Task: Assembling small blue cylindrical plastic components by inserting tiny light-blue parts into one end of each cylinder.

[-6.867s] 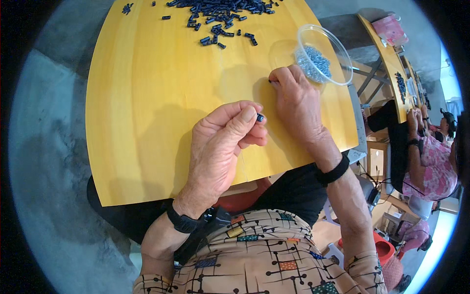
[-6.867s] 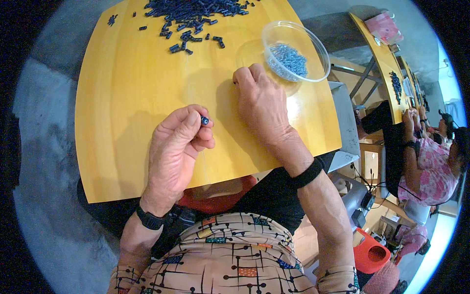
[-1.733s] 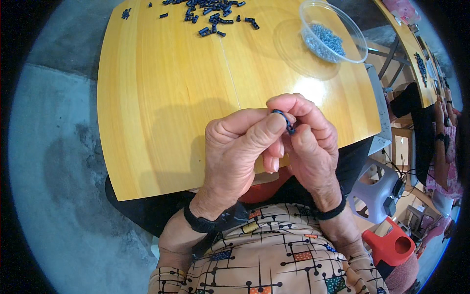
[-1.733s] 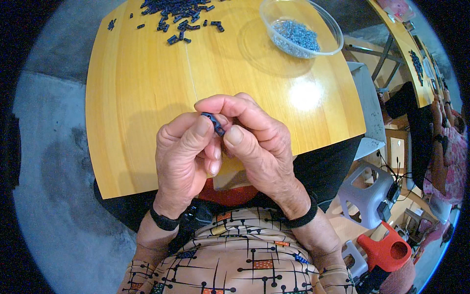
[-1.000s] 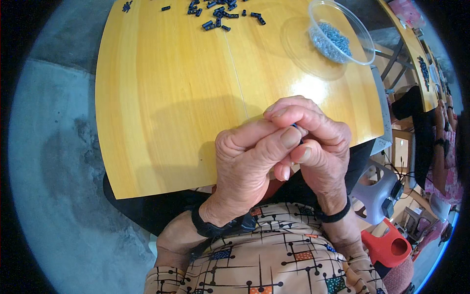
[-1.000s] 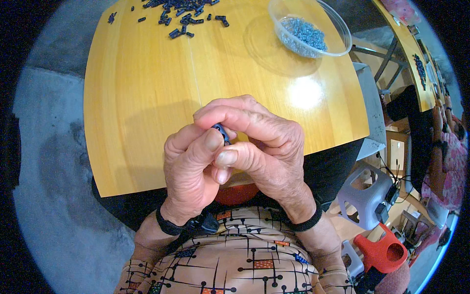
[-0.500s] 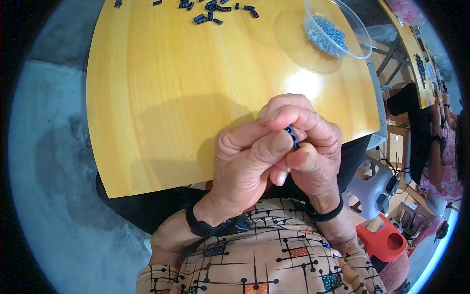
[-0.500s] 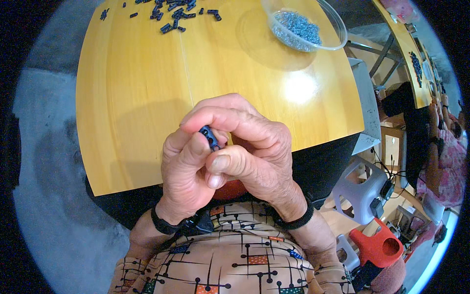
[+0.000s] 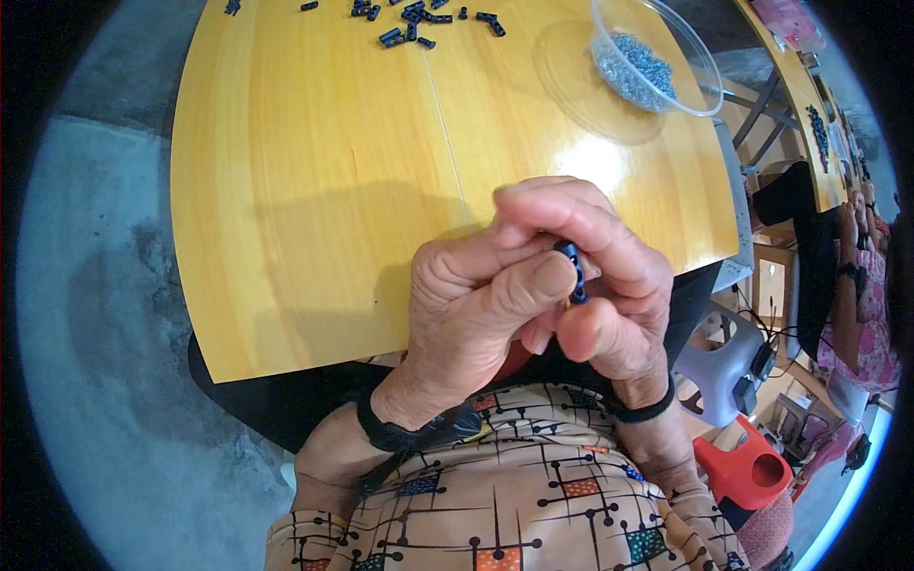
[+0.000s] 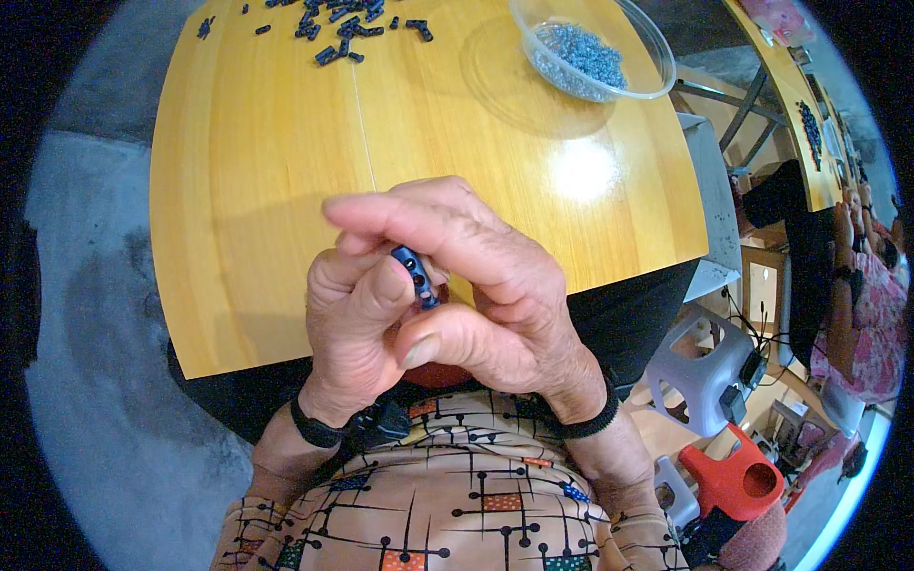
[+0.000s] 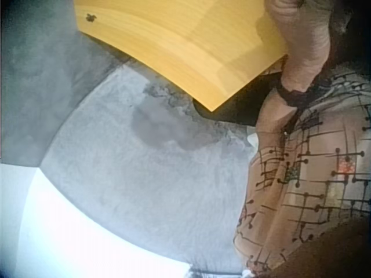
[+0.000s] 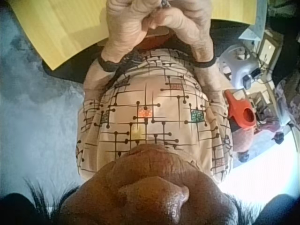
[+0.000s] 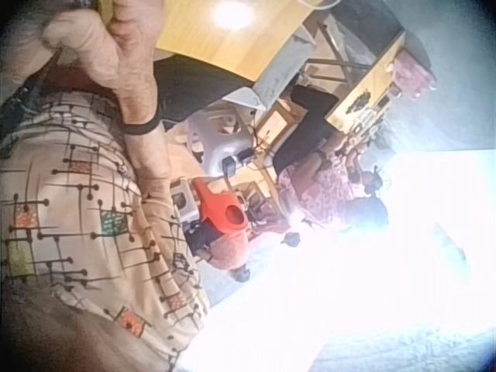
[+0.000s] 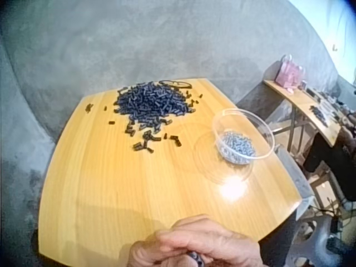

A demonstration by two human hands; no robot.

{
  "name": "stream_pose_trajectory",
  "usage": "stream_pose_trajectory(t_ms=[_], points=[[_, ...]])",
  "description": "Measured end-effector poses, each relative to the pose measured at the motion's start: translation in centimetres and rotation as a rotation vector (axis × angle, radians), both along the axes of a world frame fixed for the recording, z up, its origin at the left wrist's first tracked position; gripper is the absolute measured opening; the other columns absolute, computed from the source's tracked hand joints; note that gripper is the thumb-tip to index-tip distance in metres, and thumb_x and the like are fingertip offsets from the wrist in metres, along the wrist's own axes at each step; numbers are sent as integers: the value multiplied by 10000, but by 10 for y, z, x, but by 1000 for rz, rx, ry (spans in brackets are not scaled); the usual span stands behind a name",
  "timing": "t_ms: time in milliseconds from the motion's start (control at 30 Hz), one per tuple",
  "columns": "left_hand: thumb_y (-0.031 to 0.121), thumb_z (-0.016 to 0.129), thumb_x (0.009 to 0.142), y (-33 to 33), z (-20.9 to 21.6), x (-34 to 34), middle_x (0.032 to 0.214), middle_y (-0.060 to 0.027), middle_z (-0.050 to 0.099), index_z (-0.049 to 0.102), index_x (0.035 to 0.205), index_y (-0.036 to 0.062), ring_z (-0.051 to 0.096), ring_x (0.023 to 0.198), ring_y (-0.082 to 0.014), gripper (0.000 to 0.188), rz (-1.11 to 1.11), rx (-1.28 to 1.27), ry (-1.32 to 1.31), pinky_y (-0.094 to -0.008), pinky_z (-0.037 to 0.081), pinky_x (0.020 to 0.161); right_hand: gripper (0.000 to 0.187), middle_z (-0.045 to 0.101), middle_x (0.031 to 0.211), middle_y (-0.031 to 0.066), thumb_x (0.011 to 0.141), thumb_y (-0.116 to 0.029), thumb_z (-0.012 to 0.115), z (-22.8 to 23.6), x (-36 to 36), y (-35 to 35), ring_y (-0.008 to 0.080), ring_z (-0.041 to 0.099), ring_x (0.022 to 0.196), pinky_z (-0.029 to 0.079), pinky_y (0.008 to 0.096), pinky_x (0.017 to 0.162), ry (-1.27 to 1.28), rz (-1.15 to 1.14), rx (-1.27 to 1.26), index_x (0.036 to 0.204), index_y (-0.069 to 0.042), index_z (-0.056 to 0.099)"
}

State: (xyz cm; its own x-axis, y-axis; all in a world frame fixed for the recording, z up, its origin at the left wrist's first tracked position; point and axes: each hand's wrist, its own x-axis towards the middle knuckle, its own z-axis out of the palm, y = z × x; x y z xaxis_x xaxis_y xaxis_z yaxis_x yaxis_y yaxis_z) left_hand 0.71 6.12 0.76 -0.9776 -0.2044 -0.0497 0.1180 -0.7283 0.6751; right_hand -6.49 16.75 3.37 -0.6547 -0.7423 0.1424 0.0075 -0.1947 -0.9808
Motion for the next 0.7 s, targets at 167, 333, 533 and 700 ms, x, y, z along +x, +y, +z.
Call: stream_pose_trajectory(t_ms=[167, 333, 533, 700], points=[[280, 669, 780, 5, 2, 2, 766, 11, 540, 605, 886, 47, 494, 709, -74, 263, 53, -96, -43, -218, 408, 621, 549, 569, 969, 116, 724, -460, 628, -18, -9, -6, 219, 516, 911, 404, 295, 782, 249, 43, -185, 968, 29, 574], [309, 665, 777, 10, 2, 5, 826, 20, 536, 583, 935, 60, 493, 761, -75, 306, 33, 17, -66, -235, 409, 673, 452, 611, 886, 99, 701, -346, 687, -19, -3, -6, 234, 542, 882, 398, 325, 815, 167, 2, -227, 919, 38, 592], [311, 617, 819, 19, -5, 9, 810, 20, 518, 571, 964, 70, 490, 772, -87, 286, 77, 86, -65, -246, 404, 719, 420, 611, 818, 109, 684, -315, 709, -13, 0, -6, 233, 574, 784, 435, 315, 739, 210, -80, -104, 880, 38, 597], [303, 570, 853, 19, -3, 8, 742, 11, 513, 563, 909, 88, 465, 623, -74, 223, 57, 122, -92, -213, 376, 544, 352, 615, 798, 116, 693, -255, 701, -22, -4, -8, 226, 589, 749, 451, 295, 696, 278, -99, -126, 846, 45, 601]])
